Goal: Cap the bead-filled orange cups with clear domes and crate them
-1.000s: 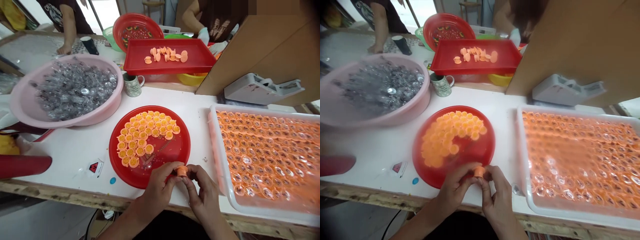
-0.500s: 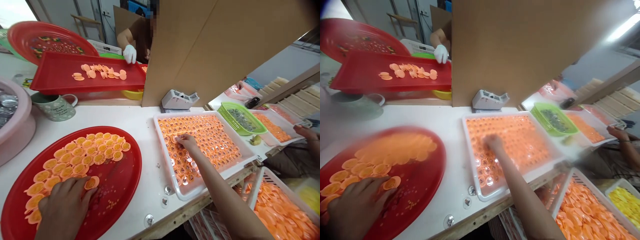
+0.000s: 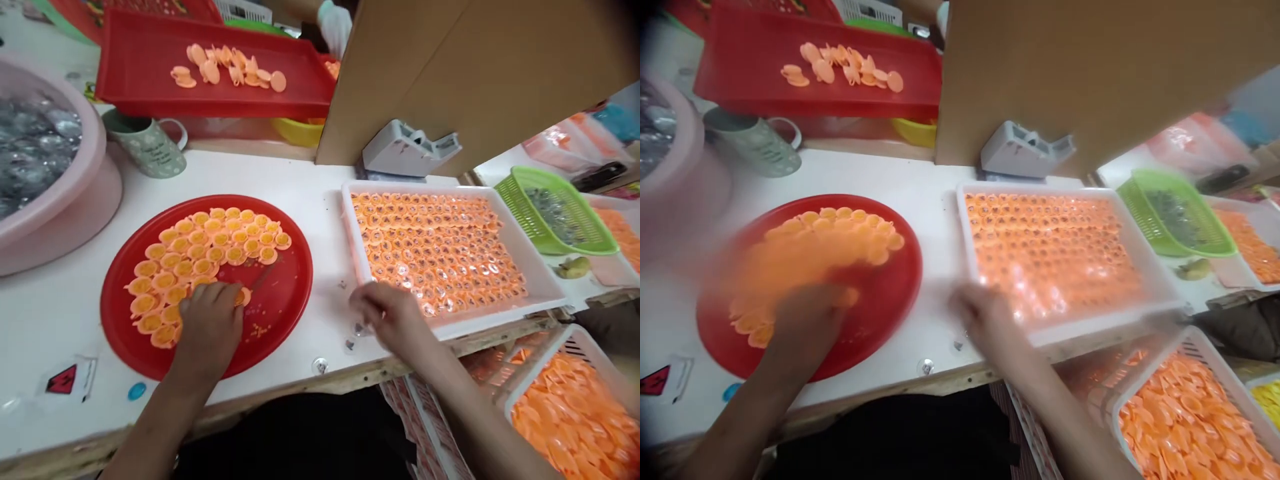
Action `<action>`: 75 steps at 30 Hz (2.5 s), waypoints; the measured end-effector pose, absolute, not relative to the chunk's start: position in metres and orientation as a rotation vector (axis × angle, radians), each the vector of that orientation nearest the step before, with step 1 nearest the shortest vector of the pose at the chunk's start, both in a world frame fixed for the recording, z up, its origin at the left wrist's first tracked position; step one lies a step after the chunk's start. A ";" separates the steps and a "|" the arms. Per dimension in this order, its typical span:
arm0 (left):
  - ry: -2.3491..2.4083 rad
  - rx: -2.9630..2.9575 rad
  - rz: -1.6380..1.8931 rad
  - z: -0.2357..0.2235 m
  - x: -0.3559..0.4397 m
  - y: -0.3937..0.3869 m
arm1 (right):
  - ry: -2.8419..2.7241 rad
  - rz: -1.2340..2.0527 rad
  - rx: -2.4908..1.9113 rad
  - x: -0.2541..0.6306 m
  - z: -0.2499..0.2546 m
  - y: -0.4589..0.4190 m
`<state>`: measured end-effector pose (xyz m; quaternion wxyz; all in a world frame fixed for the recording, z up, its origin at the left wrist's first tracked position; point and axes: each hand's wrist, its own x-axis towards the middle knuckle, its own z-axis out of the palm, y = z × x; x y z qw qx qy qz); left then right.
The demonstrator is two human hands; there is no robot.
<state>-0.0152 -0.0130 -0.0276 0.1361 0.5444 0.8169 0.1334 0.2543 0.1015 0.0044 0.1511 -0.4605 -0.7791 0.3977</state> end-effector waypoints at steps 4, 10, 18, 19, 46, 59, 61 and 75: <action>2.220 1.609 0.440 -0.037 0.001 -0.010 | -2.695 1.211 -1.101 0.239 -0.013 0.027; 2.144 1.447 0.678 -0.044 0.008 -0.014 | -2.774 1.180 -1.174 0.226 -0.039 0.010; 2.026 1.319 0.945 -0.033 0.007 -0.027 | -2.606 1.502 -1.074 0.232 -0.036 0.021; 1.971 1.282 0.982 -0.031 0.008 -0.028 | -2.533 1.576 -1.065 0.232 -0.035 0.025; 1.492 0.590 1.182 -0.015 0.012 -0.025 | -1.159 2.168 -0.923 0.185 -0.031 0.044; 1.419 0.701 1.076 -0.019 0.010 -0.026 | -1.286 2.072 -0.997 0.181 -0.034 0.050; 1.411 0.709 1.077 -0.019 0.010 -0.027 | -1.268 2.066 -0.989 0.180 -0.035 0.051; 1.424 0.716 1.074 -0.020 0.008 -0.025 | -1.250 2.066 -1.043 0.176 -0.036 0.052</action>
